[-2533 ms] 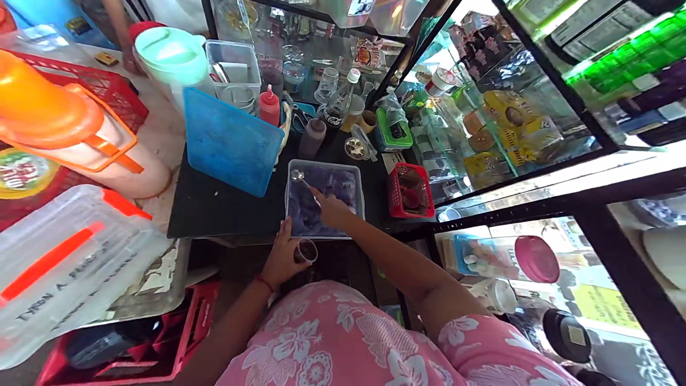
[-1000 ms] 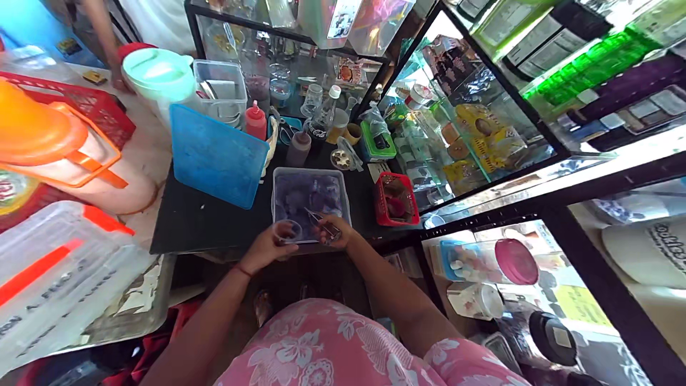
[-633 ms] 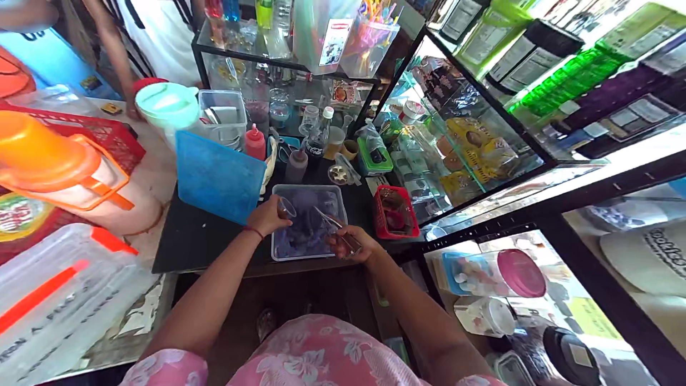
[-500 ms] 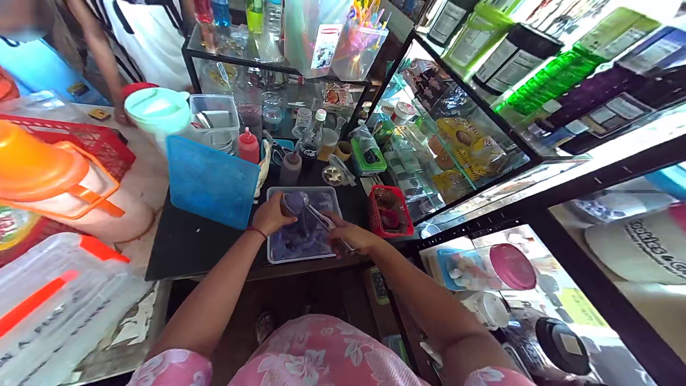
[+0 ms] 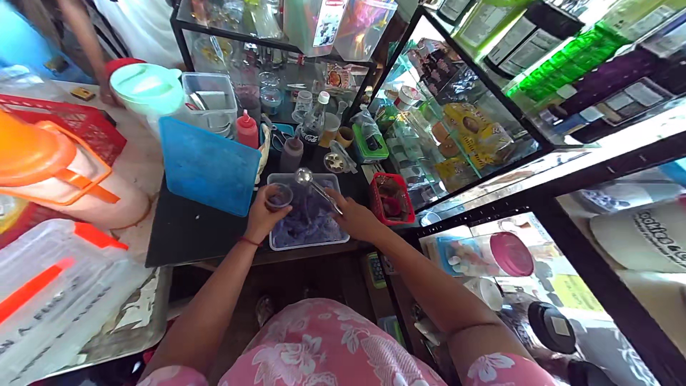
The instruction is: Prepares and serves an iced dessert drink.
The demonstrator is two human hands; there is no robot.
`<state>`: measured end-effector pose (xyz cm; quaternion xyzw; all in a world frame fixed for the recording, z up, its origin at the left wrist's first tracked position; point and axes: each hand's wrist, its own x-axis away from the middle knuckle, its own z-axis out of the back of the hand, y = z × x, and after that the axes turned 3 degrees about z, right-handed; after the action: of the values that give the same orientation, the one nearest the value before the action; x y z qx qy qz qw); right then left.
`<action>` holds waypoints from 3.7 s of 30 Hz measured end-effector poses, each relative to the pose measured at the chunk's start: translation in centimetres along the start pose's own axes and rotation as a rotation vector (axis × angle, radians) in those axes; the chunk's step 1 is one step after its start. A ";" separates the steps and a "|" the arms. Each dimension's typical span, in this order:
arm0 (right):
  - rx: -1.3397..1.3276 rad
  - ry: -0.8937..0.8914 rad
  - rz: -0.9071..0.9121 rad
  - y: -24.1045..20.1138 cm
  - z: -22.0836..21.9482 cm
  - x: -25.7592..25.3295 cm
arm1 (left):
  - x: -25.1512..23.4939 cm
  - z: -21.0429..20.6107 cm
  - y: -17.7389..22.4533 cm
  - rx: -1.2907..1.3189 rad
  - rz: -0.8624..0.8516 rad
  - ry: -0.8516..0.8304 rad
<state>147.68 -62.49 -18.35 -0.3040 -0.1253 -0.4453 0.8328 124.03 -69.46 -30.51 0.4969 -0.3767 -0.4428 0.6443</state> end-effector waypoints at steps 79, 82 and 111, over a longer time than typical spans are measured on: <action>0.175 -0.124 -0.206 -0.4 -6.2 -8.1 | 2.9 -4.7 -4.5 -0.018 -0.324 0.211; 0.082 -0.236 -0.248 -1.6 -7.1 -8.6 | 2.6 -5.1 -4.8 -0.058 -0.334 0.231; 0.037 -0.207 -0.081 -2.3 -8.4 -10.6 | 2.2 -6.1 -5.3 -0.081 -0.362 0.282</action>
<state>139.25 -61.55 -29.10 -0.3278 -0.2309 -0.4423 0.8022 129.29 -70.26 -36.95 0.5869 -0.1696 -0.4923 0.6200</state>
